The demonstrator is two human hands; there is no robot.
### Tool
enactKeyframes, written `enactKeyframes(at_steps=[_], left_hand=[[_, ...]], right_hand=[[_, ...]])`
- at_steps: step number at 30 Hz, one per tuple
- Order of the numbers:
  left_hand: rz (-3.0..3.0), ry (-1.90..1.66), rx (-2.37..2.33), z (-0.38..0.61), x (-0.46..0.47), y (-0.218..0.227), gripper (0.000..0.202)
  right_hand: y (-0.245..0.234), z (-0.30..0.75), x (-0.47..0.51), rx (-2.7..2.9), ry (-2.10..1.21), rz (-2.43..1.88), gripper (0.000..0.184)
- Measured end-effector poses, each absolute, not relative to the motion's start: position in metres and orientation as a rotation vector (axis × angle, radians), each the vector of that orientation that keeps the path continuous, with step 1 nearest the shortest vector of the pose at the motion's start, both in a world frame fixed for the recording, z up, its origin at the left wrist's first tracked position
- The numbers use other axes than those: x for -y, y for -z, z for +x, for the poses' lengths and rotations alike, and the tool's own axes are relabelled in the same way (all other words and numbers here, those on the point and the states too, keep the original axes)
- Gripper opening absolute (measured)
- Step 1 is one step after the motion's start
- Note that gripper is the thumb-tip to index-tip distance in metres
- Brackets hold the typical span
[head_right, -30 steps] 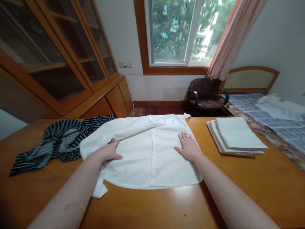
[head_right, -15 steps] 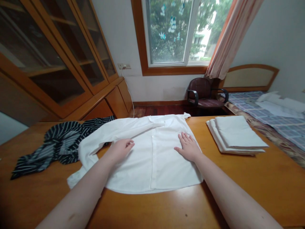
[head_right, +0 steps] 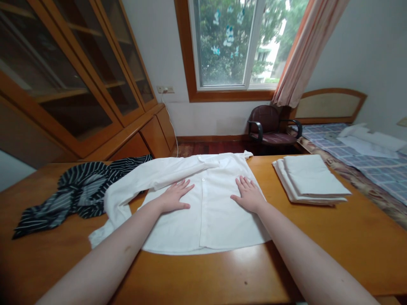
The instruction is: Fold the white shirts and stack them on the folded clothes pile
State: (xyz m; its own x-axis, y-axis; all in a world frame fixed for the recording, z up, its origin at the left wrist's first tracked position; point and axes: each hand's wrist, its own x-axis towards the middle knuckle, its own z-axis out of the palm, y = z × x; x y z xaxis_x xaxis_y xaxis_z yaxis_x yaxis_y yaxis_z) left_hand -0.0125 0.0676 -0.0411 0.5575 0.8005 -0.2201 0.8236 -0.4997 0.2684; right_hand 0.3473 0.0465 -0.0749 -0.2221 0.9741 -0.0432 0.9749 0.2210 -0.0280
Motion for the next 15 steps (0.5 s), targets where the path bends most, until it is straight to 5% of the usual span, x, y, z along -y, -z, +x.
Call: enactKeyframes(at_steps=[4,15], left_hand=[[2.551,-0.075,-1.394,-0.013,-0.063,0.046,0.057],[2.467,-0.046,-1.607,-0.008,-0.034,0.046,0.06]], right_hand=[[0.074,0.346,-0.043,-2.456,0.031,1.981,0.082],[0.072,0.34,-0.028,-2.44,0.012,2.014,0.081]])
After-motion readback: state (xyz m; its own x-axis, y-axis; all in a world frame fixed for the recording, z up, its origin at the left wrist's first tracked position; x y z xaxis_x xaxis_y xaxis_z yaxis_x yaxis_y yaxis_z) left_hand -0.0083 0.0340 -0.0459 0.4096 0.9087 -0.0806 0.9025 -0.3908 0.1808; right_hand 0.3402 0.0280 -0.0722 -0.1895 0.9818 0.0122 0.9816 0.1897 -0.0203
